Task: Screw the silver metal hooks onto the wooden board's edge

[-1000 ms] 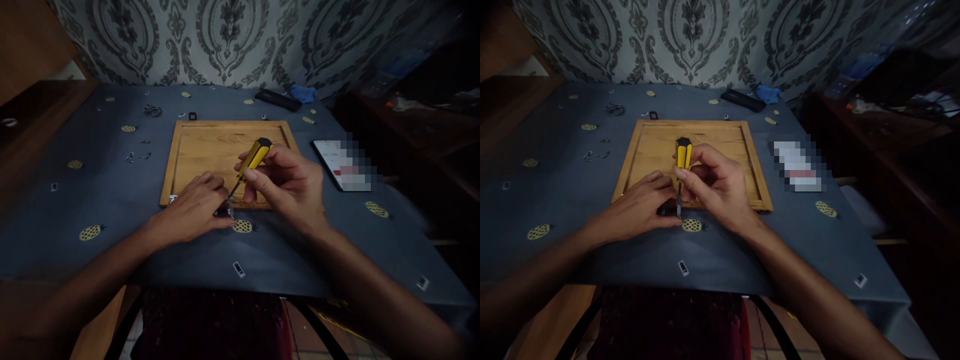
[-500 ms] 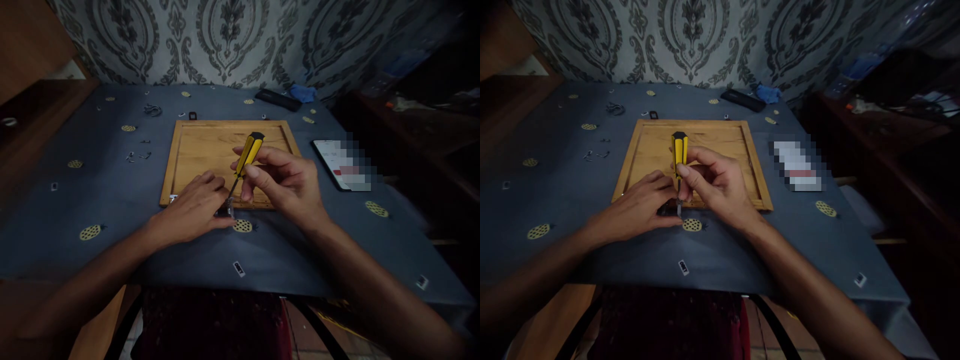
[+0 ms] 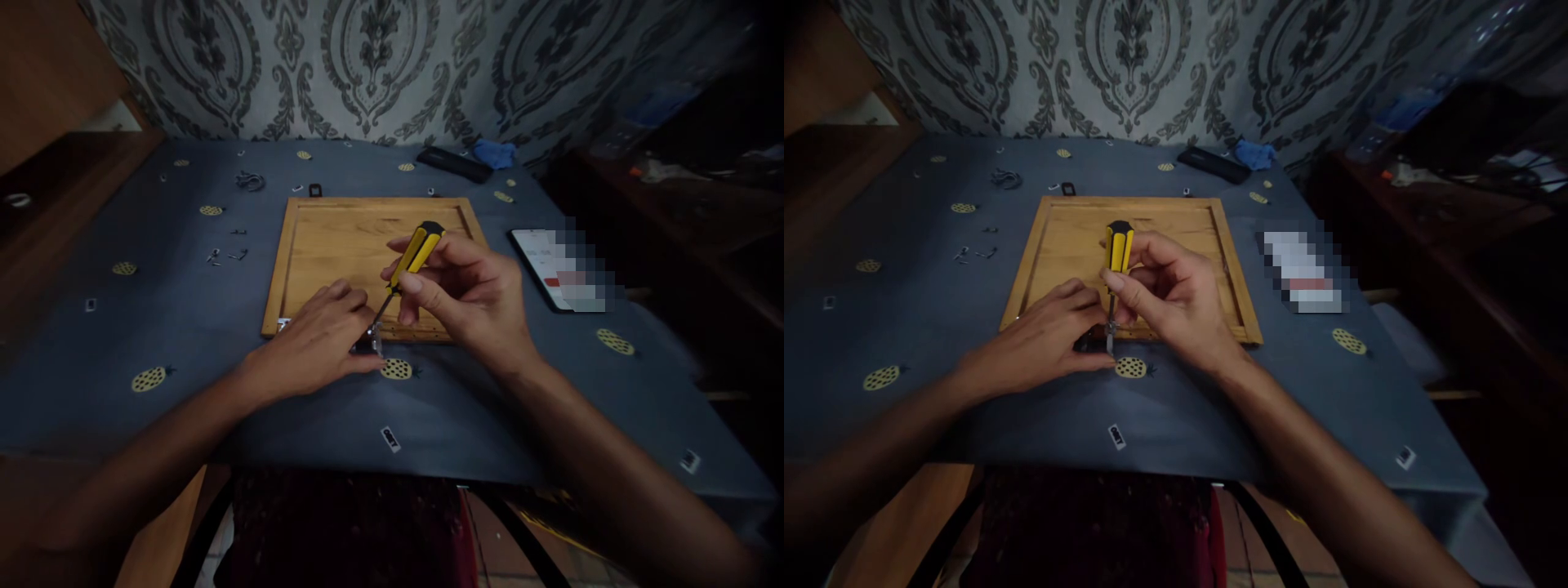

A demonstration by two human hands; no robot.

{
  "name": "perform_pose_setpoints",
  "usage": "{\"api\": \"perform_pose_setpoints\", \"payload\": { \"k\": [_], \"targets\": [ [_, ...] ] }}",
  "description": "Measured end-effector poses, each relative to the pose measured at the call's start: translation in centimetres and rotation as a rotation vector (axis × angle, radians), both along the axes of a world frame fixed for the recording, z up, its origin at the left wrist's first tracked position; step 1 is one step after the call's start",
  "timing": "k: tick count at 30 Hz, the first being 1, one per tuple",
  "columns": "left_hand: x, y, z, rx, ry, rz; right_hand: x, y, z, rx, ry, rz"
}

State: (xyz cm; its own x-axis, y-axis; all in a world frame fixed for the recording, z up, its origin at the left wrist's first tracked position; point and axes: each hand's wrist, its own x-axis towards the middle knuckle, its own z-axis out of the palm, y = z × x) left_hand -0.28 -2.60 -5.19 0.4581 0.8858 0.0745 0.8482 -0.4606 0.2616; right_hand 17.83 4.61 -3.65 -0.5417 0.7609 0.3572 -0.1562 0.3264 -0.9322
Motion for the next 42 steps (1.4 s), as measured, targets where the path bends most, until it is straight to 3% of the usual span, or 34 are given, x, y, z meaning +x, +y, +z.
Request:
{"api": "perform_pose_setpoints", "payload": {
  "k": [8, 17, 33, 42],
  "targets": [
    [0.22, 0.01, 0.5, -0.065, -0.005, 0.017, 0.11, 0.03, -0.4, 0.016, -0.011, 0.002],
    [0.13, -0.04, 0.62, -0.047, 0.006, 0.015, 0.13, -0.21, -0.05, 0.061, 0.044, -0.134],
    [0.01, -0.07, 0.07, -0.01, -0.007, 0.013, -0.02, -0.13, -0.53, 0.05, 0.008, -0.081],
    [0.09, -0.01, 0.47, -0.049, 0.009, 0.009, -0.09, -0.21, -0.56, 0.041, 0.036, -0.063]
  ]
}}
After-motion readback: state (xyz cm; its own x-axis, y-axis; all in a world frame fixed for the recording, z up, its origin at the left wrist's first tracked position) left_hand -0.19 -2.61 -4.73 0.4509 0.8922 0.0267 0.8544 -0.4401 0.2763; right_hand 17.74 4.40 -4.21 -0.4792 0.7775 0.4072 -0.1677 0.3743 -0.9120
